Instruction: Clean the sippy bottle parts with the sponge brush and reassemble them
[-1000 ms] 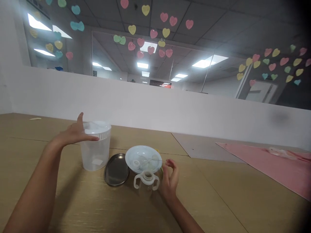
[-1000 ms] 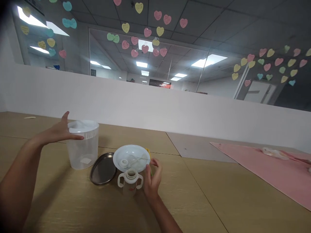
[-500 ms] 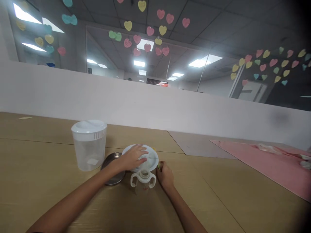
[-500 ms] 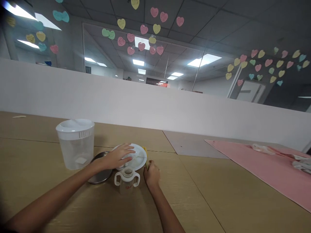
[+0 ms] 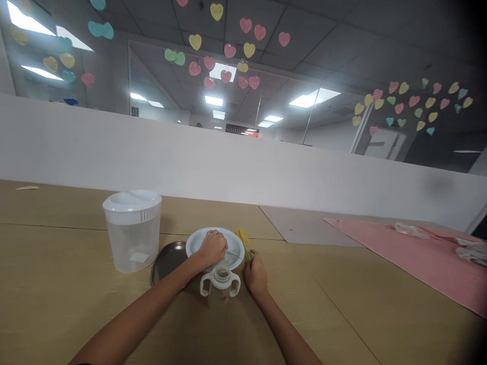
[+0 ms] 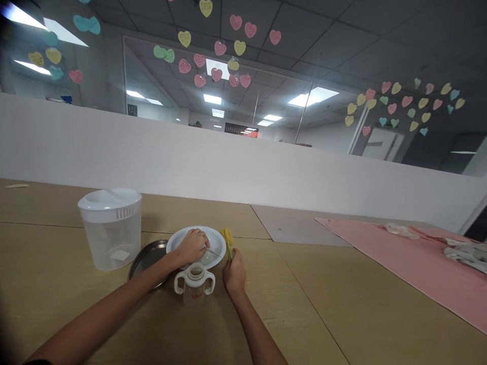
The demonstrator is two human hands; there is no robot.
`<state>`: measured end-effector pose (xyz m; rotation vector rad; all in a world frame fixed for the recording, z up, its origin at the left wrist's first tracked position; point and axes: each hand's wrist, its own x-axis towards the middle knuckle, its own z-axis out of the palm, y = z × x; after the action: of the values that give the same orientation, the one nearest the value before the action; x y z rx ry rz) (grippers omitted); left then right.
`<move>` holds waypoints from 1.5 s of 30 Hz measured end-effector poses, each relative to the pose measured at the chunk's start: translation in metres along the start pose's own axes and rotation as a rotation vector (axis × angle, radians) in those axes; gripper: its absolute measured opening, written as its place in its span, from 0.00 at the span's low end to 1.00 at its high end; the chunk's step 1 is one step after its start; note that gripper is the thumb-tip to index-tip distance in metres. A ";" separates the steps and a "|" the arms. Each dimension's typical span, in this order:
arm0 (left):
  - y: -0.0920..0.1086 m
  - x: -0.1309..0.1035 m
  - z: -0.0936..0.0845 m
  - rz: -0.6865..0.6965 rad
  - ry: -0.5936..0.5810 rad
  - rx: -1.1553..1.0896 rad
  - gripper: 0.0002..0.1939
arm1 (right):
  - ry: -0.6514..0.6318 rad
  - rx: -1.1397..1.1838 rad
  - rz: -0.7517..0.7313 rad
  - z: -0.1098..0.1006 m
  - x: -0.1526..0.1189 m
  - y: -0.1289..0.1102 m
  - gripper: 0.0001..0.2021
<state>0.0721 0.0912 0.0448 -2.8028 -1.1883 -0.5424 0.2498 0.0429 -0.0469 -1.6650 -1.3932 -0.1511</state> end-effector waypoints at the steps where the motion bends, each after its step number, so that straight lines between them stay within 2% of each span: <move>1: -0.001 -0.001 0.000 -0.009 -0.007 -0.001 0.11 | 0.026 0.020 0.005 0.003 0.001 0.003 0.18; 10: 0.005 -0.006 -0.007 -0.072 -0.109 -0.007 0.14 | 0.077 0.087 0.079 0.008 0.002 0.005 0.20; 16: 0.006 -0.012 -0.017 -0.152 -0.176 -0.086 0.11 | 0.039 0.190 0.129 0.005 0.002 0.001 0.21; 21: 0.000 -0.012 -0.018 -0.178 -0.212 -0.156 0.08 | 0.053 0.196 0.139 0.005 0.002 -0.001 0.21; 27: -0.003 -0.013 -0.016 -0.133 -0.200 -0.277 0.07 | 0.097 0.226 0.157 0.010 0.002 0.000 0.20; 32: -0.011 -0.012 -0.021 -0.124 -0.112 -0.346 0.13 | 0.133 0.228 0.170 0.003 0.006 -0.003 0.20; 34: -0.015 -0.011 -0.027 -0.126 -0.057 -0.370 0.13 | 0.172 0.236 0.138 -0.006 0.008 -0.011 0.20; 37: -0.021 -0.009 -0.039 -0.131 0.030 -0.411 0.14 | 0.218 0.258 0.008 -0.022 0.007 -0.028 0.20; 43: -0.019 -0.014 -0.059 -0.113 0.200 -0.480 0.13 | 0.115 0.236 -0.380 -0.038 -0.008 -0.059 0.17; 45: -0.015 -0.017 -0.063 -0.089 0.256 -0.497 0.13 | 0.103 0.271 -0.435 -0.039 -0.012 -0.064 0.17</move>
<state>0.0316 0.0793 0.0967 -2.9316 -1.2702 -1.3247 0.2103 0.0024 0.0030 -1.1044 -1.6019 -0.2780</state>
